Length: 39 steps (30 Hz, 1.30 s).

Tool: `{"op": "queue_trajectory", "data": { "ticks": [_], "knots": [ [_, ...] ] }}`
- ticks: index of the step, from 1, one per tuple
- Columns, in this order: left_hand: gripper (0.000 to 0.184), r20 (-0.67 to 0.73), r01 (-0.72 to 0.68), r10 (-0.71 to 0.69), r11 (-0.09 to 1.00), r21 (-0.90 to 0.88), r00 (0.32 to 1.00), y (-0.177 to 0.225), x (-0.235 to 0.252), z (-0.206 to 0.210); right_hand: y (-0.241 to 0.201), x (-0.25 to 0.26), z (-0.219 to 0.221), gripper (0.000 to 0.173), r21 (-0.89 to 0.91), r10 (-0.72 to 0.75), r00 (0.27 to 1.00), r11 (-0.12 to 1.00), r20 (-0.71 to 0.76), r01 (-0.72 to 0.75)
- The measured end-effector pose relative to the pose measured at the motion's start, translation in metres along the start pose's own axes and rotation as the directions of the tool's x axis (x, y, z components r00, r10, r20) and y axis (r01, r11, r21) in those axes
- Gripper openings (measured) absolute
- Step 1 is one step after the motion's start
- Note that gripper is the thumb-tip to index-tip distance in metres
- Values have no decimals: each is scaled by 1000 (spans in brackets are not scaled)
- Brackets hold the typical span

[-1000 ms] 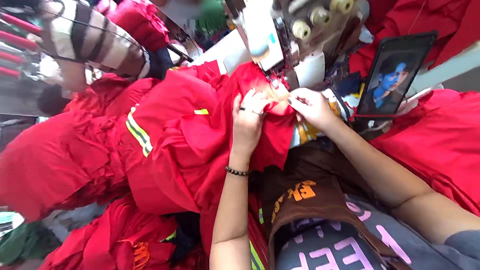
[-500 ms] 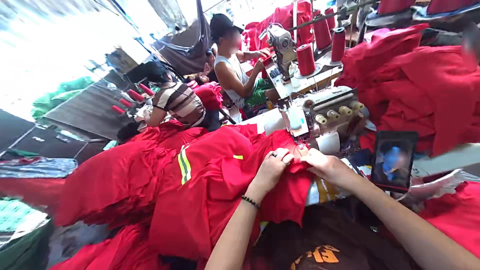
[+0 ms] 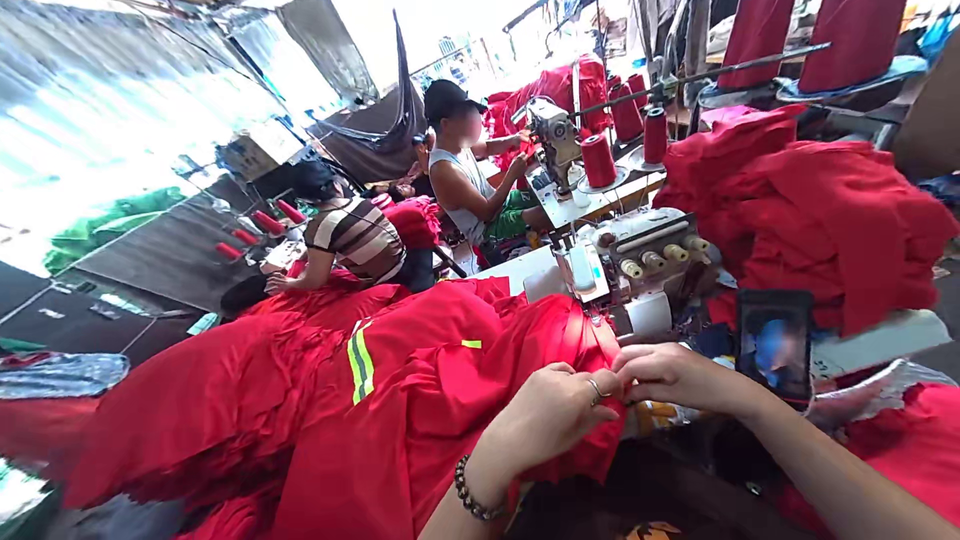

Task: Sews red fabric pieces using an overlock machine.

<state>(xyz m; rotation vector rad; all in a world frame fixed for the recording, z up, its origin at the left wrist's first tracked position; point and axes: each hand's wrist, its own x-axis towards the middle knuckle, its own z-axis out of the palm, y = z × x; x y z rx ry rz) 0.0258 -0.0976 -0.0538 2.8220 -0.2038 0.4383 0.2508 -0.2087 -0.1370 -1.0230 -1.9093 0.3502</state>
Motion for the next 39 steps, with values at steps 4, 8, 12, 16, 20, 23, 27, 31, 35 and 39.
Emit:
{"op": "queue_trajectory", "data": {
  "ticks": [4, 8, 12, 16, 20, 23, 27, 31, 35, 39],
  "knots": [
    [15, 42, 21, -22, 1000, 21, 999, -5, 3, -1, -13, 5, 2, 23, 126, 151, 984, 982, -90, -140],
    [10, -24, 180, -181, 943, 281, 983, -27, -2, 15, -10, 6, 11, 36, -159, 144, 971, 972, -192, -175],
    [11, -233, 152, -113, 976, 158, 966, -20, -10, 4, -12, 2, 15, 16, -271, 61, 967, 954, -246, -129],
    [10, -276, 14, -80, 972, -233, 958, 8, -16, -26, -30, 3, 8, 9, 49, -9, 957, 999, -288, 24],
    [6, -274, 12, -112, 939, -344, 955, 26, -25, -28, -40, 8, 13, 10, 143, -61, 953, 984, -296, 108],
    [5, -235, -3, -73, 952, -308, 969, 46, -27, -24, -52, 4, 18, 17, 141, -6, 968, 989, -251, 42],
    [14, -64, -159, 157, 987, -24, 985, 89, -17, -10, -81, -18, 23, 16, 87, 3, 996, 996, -84, 4],
    [15, -45, -148, 144, 984, -97, 988, 70, 0, -4, -103, -61, 17, 17, 3, 48, 997, 999, -54, -48],
    [13, -31, 13, -12, 1000, 19, 999, 3, 17, 20, -125, -94, 7, 24, 26, 148, 988, 989, -32, -147],
    [20, 198, 87, -198, 885, 458, 960, -41, 12, 68, -134, -98, 6, 25, -49, 134, 989, 990, 60, -131]
  ]
}}
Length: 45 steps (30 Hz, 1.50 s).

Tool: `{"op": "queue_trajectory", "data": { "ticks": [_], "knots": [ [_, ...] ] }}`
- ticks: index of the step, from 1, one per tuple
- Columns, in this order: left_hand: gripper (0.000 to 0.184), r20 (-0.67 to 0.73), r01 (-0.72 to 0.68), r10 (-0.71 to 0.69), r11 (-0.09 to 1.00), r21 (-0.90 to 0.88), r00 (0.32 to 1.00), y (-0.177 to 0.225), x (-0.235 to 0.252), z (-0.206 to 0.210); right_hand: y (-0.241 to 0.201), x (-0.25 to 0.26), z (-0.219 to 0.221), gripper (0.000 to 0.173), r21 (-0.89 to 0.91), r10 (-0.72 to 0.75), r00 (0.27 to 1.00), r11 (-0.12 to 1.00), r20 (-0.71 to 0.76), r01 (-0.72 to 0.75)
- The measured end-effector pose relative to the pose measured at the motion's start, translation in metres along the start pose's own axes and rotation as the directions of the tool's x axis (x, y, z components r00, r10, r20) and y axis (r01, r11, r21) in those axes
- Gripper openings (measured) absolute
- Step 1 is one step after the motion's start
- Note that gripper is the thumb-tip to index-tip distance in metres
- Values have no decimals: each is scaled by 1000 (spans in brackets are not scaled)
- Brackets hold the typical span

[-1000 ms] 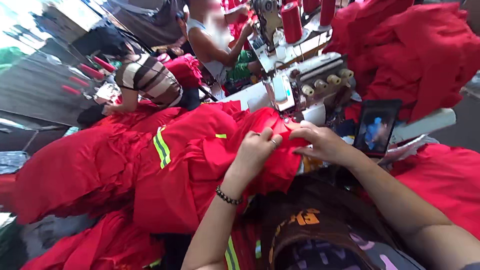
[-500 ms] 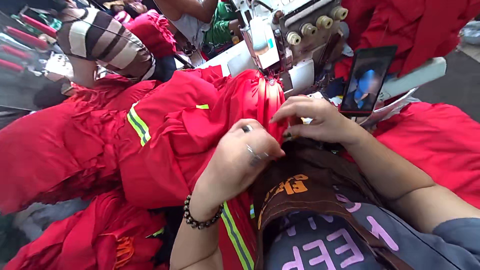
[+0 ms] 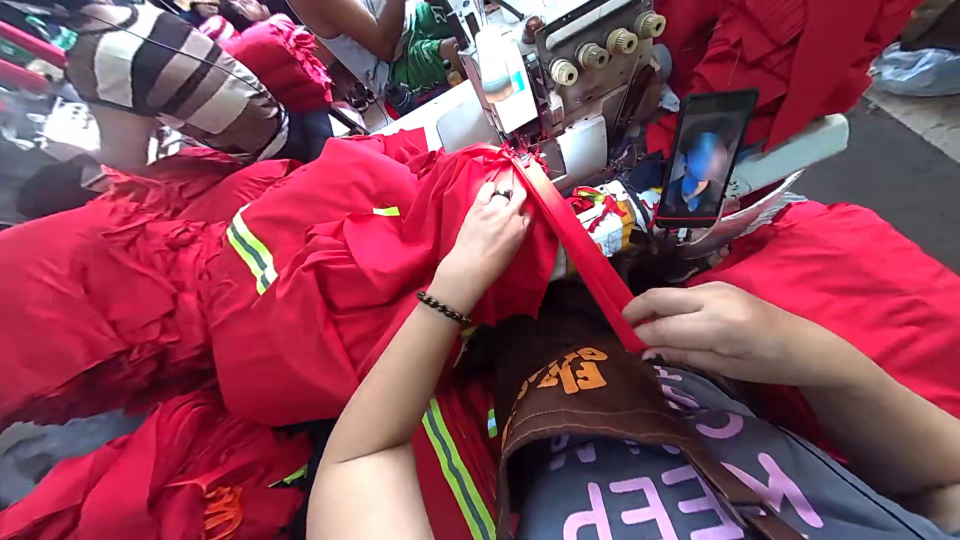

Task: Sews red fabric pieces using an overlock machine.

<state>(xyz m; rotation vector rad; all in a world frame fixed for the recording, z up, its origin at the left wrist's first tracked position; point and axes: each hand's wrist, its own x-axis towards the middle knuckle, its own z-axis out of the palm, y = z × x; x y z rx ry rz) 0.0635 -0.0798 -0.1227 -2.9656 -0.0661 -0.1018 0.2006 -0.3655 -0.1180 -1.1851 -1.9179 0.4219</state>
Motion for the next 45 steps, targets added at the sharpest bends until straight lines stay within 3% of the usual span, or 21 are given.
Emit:
{"op": "queue_trajectory", "data": {
  "ticks": [3, 6, 8, 10, 14, 17, 19, 21, 23, 26, 29, 39, 45],
  "knots": [
    [17, 131, 71, -79, 995, 65, 988, 12, -17, -8, 4, 10, 1, 24, -94, -1, 1000, 996, 6, 2],
    [21, 222, 28, 0, 992, -123, 975, 55, -52, -55, 7, 30, 1, 23, -105, -20, 998, 994, -64, 14],
    [16, 209, -71, 115, 975, -211, 971, 91, -66, -88, 11, 48, -1, 19, -49, -36, 991, 998, -129, 30],
    [15, 40, -58, 65, 984, -169, 997, 106, -70, -109, 16, 67, 1, 14, 5, -39, 980, 999, -197, 41],
    [23, -223, 154, -227, 940, -304, 948, 65, -69, -136, 14, 92, -2, 12, 26, -64, 962, 997, -264, 73],
    [63, -157, 63, -153, 882, -468, 976, 42, -66, -135, 12, 103, -2, 14, -58, -92, 977, 995, -192, 83],
    [51, -95, 74, -123, 909, -411, 988, 38, -64, -128, 18, 114, 1, 14, -95, -119, 985, 990, -124, 107],
    [31, -74, 192, -218, 945, -265, 973, 28, -69, -127, 35, 128, 1, 14, -126, -92, 993, 989, -69, 83],
    [33, -74, 295, -314, 935, -196, 947, 9, -80, -131, 64, 143, 0, 18, -178, -10, 1000, 984, -16, 7],
    [26, -127, 328, -377, 898, -293, 918, -17, -105, -124, 115, 162, -1, 24, -243, 104, 992, 966, 71, -84],
    [21, -141, 353, -416, 875, -332, 898, -30, -122, -105, 136, 175, -1, 23, -196, 111, 991, 976, 81, -93],
    [18, -227, 267, -424, 822, -503, 877, -36, -134, -94, 144, 180, 9, 6, 136, 118, 980, 986, -159, -96],
    [15, -275, 146, -421, 734, -663, 864, -17, -120, -113, 106, 176, 1, 11, 83, 122, 991, 990, -52, -118]
  ]
}}
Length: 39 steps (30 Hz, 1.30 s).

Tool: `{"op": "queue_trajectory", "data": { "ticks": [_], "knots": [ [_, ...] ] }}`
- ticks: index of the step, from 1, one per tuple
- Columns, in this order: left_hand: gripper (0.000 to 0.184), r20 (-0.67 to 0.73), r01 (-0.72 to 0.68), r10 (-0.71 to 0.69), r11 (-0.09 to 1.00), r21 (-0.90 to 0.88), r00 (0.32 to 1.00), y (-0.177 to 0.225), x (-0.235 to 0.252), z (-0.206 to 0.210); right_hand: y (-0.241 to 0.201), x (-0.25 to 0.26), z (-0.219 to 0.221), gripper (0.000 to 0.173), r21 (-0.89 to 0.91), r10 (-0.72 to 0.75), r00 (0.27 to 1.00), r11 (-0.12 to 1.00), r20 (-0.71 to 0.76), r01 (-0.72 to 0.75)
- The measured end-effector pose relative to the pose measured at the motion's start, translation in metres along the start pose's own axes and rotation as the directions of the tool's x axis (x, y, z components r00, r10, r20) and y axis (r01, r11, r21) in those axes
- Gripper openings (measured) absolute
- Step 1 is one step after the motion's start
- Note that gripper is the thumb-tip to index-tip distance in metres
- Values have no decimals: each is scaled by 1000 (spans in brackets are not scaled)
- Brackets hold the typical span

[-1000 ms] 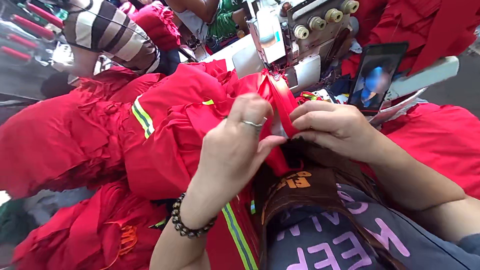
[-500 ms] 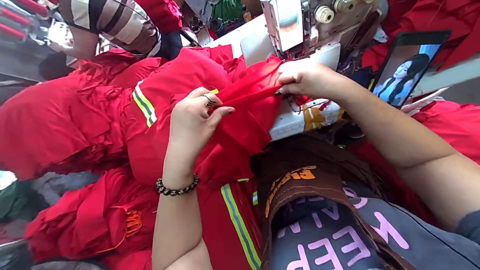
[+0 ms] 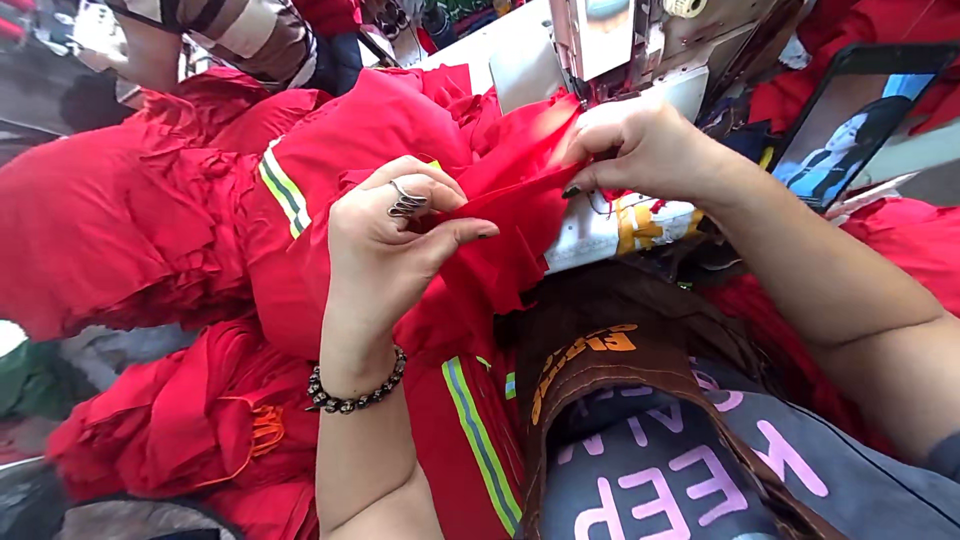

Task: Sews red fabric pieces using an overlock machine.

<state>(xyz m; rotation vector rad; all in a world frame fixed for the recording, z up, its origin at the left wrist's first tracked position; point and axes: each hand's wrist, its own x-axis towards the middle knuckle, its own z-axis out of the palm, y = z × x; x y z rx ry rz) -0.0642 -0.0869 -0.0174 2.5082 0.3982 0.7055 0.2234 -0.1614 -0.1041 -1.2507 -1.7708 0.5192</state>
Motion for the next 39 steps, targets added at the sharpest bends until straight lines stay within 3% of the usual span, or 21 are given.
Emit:
{"op": "queue_trajectory", "data": {
  "ticks": [5, 13, 14, 16, 18, 20, 22, 24, 27, 30, 32, 35, 37, 39],
  "knots": [
    [12, 39, -106, 104, 993, 47, 994, 20, 8, 10, -36, -7, 0, 15, 14, -173, 983, 985, 52, 173],
    [9, 93, -201, 204, 979, -45, 975, 37, 18, 27, -69, -42, -10, 17, 18, -241, 969, 971, 50, 240],
    [10, 103, -192, 190, 981, 6, 976, 40, 20, 31, -79, -53, -12, 16, 38, -263, 963, 964, 56, 261],
    [21, 143, -124, 86, 949, 289, 986, 42, 20, 35, -96, -77, -17, 17, 47, -284, 957, 958, 64, 281],
    [29, 182, -4, -116, 833, 553, 976, 39, 17, 38, -103, -95, -23, 19, 24, -255, 964, 967, 75, 254],
    [22, 242, 32, -254, 748, 663, 936, 39, 11, 45, -103, -101, -30, 19, -9, -215, 974, 976, 71, 216],
    [18, 377, -92, -190, 783, 616, 906, 58, 4, 58, -98, -96, -33, 22, -29, -183, 979, 982, 86, 187],
    [16, 499, -295, 16, 822, 486, 867, 90, -4, 79, -86, -82, -29, 23, -46, -160, 978, 985, 133, 167],
    [12, 512, -438, 188, 791, 428, 838, 117, 1, 94, -68, -61, -17, 19, -15, -125, 966, 991, 225, 132],
    [10, 442, -407, 214, 820, 403, 871, 106, 19, 77, -59, -55, -7, 19, 84, -100, 944, 993, 314, 77],
    [10, 361, -336, 199, 866, 371, 911, 97, 24, 70, -61, -58, -5, 19, 155, -34, 956, 988, 292, -12],
    [40, 297, -256, 163, 916, 310, 941, 96, 30, 72, -72, -65, -8, 21, 357, 11, 980, 931, 197, -82],
    [56, 331, -194, 78, 923, 334, 941, 88, 37, 69, -79, -68, -12, 23, 328, -68, 981, 945, 180, 5],
    [42, 362, -194, 56, 913, 359, 931, 72, 40, 64, -83, -71, -13, 28, 204, -134, 978, 974, 162, 100]
  ]
}}
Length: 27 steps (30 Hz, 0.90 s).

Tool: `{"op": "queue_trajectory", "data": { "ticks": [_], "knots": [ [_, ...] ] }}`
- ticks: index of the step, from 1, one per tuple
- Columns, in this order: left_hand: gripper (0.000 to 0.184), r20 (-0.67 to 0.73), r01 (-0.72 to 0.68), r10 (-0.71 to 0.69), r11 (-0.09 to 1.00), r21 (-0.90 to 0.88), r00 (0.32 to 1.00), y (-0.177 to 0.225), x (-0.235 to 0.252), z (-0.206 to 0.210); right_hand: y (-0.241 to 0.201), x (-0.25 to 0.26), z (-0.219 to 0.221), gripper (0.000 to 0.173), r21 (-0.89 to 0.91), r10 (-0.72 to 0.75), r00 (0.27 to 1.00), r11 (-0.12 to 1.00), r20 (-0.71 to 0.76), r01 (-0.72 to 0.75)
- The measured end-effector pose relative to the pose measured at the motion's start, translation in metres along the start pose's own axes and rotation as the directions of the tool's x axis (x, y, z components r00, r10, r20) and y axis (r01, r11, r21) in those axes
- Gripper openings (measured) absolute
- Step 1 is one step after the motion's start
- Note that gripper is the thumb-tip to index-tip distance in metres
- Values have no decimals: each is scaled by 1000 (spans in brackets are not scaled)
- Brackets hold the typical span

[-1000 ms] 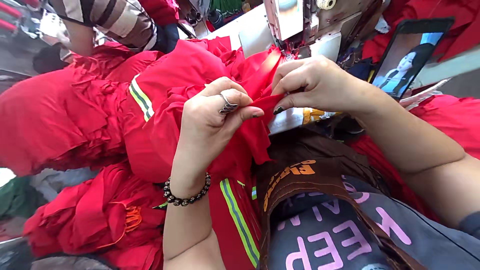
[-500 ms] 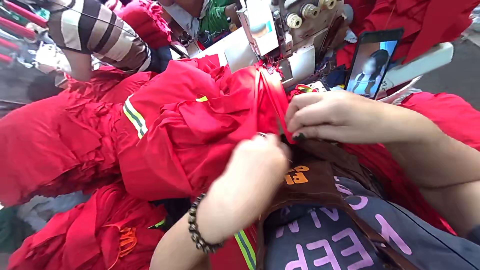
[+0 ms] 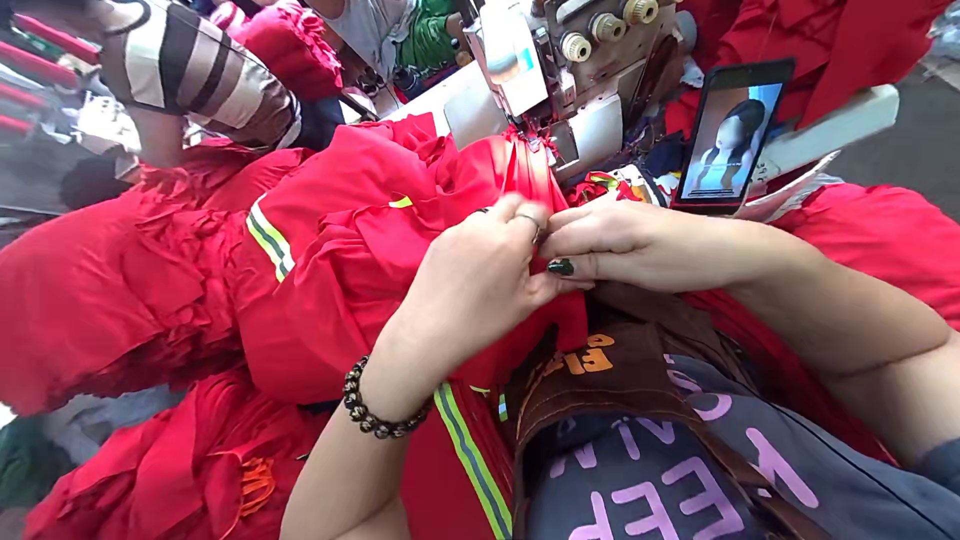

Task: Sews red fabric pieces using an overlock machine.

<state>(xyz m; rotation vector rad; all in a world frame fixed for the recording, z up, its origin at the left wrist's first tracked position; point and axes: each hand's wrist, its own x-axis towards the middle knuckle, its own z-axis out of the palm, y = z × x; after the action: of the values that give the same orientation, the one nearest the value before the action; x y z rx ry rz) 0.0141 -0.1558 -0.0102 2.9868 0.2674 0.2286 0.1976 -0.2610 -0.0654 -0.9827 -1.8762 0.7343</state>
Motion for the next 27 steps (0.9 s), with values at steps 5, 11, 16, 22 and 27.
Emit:
{"op": "queue_trajectory", "data": {
  "ticks": [5, 11, 16, 22, 27],
  "knots": [
    [44, -116, -61, 58, 998, -25, 992, -16, -13, -21, 27, 4, -7, 20, -264, -39, 988, 965, -151, -3],
    [37, -277, -158, 72, 940, -302, 958, -49, -26, -30, 150, 24, -22, 18, -555, 41, 922, 788, -386, -267],
    [31, -284, -158, 37, 895, -418, 958, -60, -32, -28, 112, 49, -15, 8, -76, 10, 937, 996, -350, -39],
    [30, -287, -183, 61, 888, -422, 956, -49, -26, -27, 77, 58, -12, 8, 63, -114, 951, 989, -289, 137],
    [35, -277, -210, 97, 886, -414, 956, -36, -17, -29, 73, 53, -7, 17, 191, 0, 953, 980, -304, 61]
  ]
}}
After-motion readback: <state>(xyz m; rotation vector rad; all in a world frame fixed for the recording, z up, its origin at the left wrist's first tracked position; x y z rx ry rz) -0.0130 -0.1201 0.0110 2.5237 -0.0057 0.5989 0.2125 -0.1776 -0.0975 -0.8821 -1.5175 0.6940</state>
